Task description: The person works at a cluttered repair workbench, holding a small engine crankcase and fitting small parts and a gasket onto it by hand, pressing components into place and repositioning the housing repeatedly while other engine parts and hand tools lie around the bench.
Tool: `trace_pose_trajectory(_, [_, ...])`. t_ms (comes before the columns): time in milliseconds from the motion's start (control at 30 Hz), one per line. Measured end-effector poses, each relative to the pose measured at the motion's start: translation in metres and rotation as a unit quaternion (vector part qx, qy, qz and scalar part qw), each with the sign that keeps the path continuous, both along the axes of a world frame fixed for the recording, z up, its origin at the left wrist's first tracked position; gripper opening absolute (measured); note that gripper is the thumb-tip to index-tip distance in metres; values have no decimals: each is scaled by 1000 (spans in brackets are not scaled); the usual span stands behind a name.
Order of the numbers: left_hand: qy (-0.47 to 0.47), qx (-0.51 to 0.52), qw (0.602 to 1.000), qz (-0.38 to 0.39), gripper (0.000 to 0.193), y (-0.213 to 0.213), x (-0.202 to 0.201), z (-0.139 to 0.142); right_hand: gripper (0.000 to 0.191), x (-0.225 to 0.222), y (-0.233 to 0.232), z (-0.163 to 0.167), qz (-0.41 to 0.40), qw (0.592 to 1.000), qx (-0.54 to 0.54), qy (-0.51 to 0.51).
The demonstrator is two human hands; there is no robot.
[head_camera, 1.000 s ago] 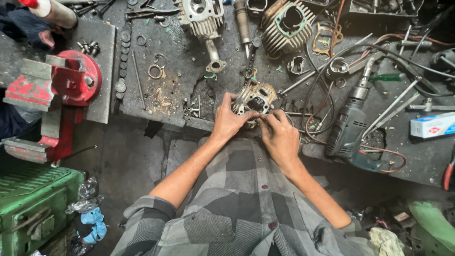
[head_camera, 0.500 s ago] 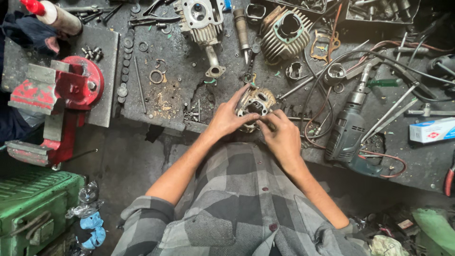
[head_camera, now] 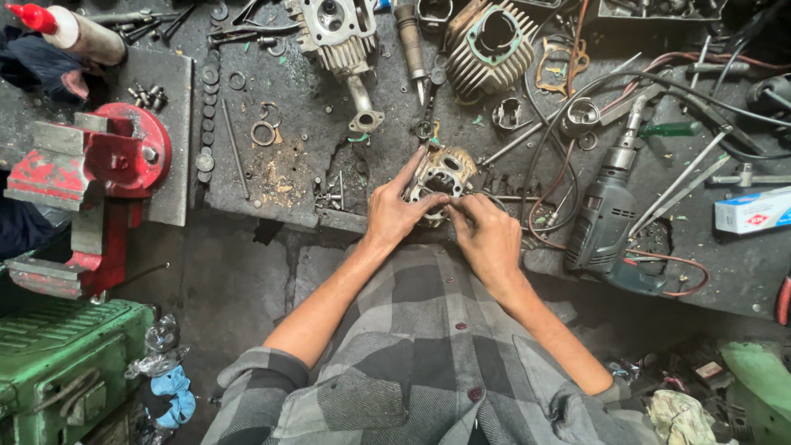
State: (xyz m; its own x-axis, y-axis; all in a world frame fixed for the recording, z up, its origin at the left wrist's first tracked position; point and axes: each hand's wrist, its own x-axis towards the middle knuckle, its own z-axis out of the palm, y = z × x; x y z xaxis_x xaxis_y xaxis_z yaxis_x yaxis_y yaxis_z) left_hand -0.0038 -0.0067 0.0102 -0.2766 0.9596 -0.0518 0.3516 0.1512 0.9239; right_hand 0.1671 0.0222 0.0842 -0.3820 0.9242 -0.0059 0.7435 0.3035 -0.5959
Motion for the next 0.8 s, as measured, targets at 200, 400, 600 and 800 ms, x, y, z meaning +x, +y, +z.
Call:
trace_pose_trajectory(200, [35,-52,996,65,80,8,6,10,9,-6,-3,-7,-13,998,69,2])
trace_pose_trajectory(400, [78,-94,992,19,87,14,-2,24,12,-2,0,-10,-6,999,39,20])
trace_pose_trajectory(600, [10,-96,987,-129,96,24,-25,20,18,6,10,-8,7,994,-96,46])
trace_pose_trajectory(800, [-53,-69,976,-197,99,24,-34,13,20,7,16,-1,36,988,-150,6])
